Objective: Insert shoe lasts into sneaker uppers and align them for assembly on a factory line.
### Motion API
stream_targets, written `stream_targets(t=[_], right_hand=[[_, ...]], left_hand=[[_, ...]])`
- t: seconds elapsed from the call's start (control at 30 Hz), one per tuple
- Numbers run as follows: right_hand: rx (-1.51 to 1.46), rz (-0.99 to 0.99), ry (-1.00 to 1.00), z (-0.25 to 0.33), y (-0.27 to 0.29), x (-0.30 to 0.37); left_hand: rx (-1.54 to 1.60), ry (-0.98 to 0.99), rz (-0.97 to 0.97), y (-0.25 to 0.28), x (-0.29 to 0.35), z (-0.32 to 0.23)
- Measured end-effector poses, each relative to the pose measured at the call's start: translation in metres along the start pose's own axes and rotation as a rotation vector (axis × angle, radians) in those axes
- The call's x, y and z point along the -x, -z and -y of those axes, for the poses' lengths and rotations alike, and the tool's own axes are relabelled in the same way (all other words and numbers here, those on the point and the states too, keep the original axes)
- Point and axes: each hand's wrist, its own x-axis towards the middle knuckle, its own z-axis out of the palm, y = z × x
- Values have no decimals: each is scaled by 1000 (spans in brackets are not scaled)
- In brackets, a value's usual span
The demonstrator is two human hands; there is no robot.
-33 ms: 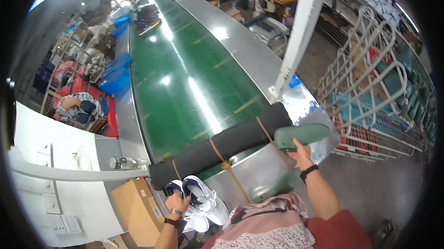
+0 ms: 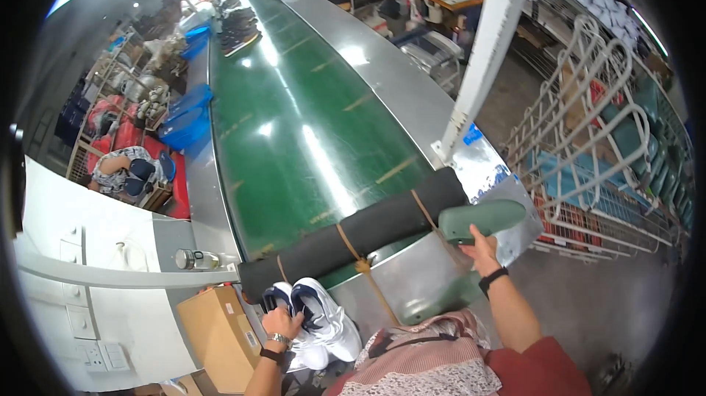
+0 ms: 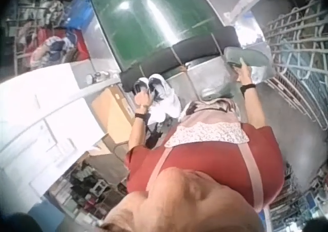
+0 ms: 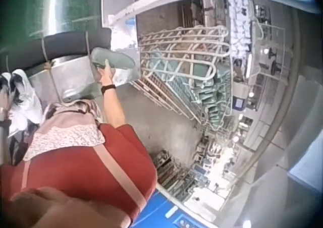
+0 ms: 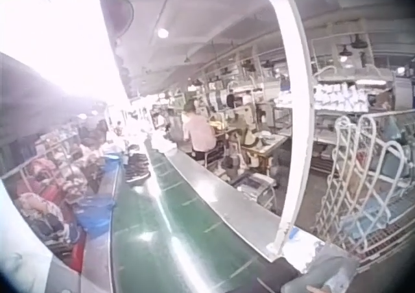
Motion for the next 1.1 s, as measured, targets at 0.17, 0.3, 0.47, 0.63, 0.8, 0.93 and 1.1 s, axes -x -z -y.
stream_targets(t=[0.17, 0.3, 0.47, 0.63, 0.8, 0.93, 1.1], right_hand=[[231, 79, 11, 3, -12, 73], [392, 195, 63, -7, -49, 127], [645, 132, 131, -44, -58, 145], [778, -73, 548, -61, 6, 167], [400, 13, -160, -118, 48, 161], [161, 533, -306, -148, 39, 134], [166, 279, -40, -136, 45, 145]], left_hand=[[-27, -472, -438, 114, -46, -43], [-132, -652, -521, 188, -138, -112], [54, -775, -776, 213, -206, -205], [432, -697, 46, 48, -181, -250], [861, -526, 361, -128, -93, -234], [1107, -376, 389, -152, -56, -247], [1389, -325, 808, -136, -22, -253]])
